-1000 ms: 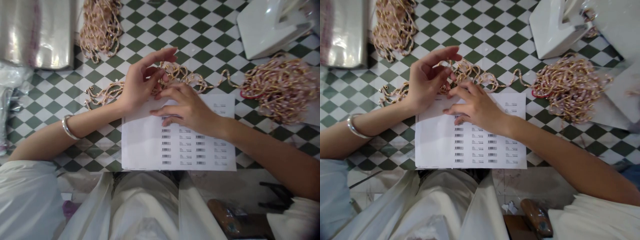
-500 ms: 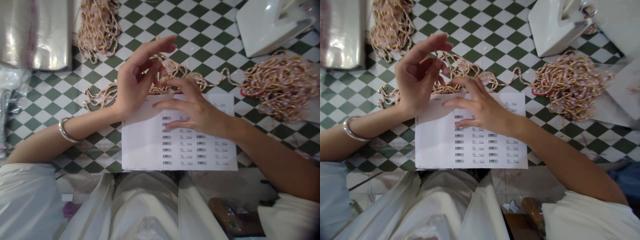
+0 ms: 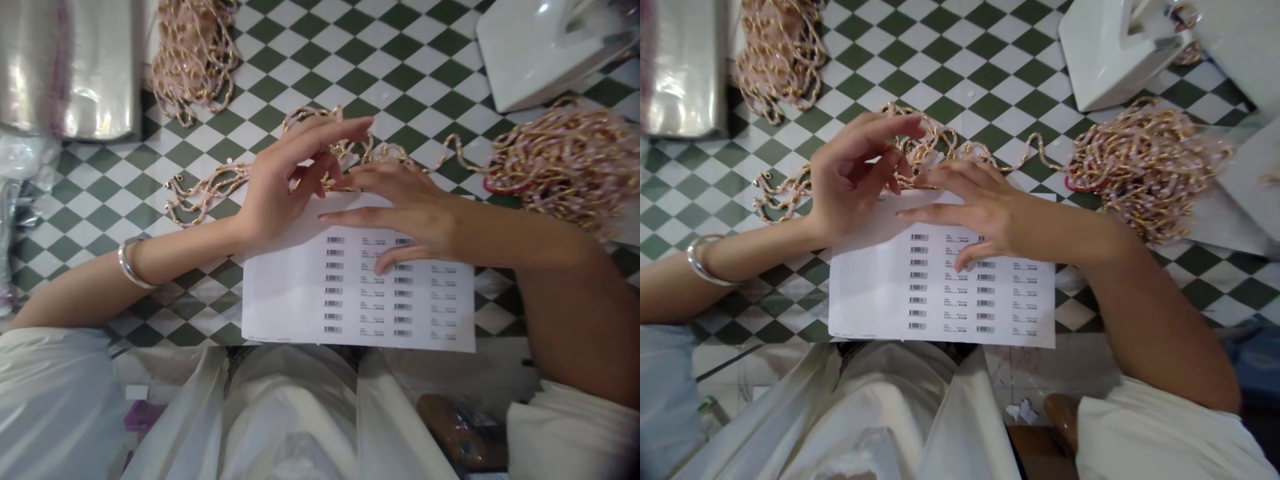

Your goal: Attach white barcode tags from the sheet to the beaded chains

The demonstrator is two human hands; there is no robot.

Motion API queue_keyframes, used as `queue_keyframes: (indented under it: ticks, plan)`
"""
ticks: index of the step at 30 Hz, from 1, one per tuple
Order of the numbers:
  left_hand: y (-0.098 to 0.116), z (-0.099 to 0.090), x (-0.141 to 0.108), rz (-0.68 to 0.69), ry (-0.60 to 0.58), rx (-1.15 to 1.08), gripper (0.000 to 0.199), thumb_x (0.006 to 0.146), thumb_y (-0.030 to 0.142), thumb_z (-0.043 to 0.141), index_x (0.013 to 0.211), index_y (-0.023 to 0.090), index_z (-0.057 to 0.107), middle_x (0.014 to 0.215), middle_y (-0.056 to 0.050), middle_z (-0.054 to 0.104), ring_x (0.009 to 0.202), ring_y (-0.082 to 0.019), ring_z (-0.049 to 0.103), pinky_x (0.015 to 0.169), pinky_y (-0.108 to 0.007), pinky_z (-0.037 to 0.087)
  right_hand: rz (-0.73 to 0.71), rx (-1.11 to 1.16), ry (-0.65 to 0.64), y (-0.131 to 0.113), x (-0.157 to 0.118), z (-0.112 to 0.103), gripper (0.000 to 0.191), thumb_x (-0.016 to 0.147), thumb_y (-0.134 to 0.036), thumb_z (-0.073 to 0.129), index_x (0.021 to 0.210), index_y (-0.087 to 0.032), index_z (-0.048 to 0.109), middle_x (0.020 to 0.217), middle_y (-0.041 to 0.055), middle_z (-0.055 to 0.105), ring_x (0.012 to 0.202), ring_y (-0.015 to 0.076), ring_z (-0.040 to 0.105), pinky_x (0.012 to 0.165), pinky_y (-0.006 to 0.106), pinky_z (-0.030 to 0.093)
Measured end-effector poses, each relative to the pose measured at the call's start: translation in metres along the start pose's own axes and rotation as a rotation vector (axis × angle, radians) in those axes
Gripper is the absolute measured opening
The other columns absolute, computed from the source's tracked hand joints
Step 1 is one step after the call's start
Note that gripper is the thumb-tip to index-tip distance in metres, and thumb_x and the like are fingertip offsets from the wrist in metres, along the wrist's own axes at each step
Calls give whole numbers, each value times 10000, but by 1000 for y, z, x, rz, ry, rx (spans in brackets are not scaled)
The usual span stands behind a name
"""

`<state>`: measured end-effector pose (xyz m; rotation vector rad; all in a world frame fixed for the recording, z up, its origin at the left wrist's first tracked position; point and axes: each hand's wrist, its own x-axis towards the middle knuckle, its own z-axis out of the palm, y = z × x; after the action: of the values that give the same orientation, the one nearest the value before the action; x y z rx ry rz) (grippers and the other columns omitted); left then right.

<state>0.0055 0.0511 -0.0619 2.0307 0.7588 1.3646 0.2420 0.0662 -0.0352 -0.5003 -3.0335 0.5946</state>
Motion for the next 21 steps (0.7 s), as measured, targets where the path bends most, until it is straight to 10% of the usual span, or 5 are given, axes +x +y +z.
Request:
queue_keyframes:
  ticks: [21]
  plan:
    - [-5,19,7,-115,105,-81,324,994,285,341,1194,258,594,1109,4,639,774,-27,607,624,-133,531,-15,45,83,2,7,14,710,870,-409,625,1482,-445,267,1573,24,205,1472,346,145,1160,623,227]
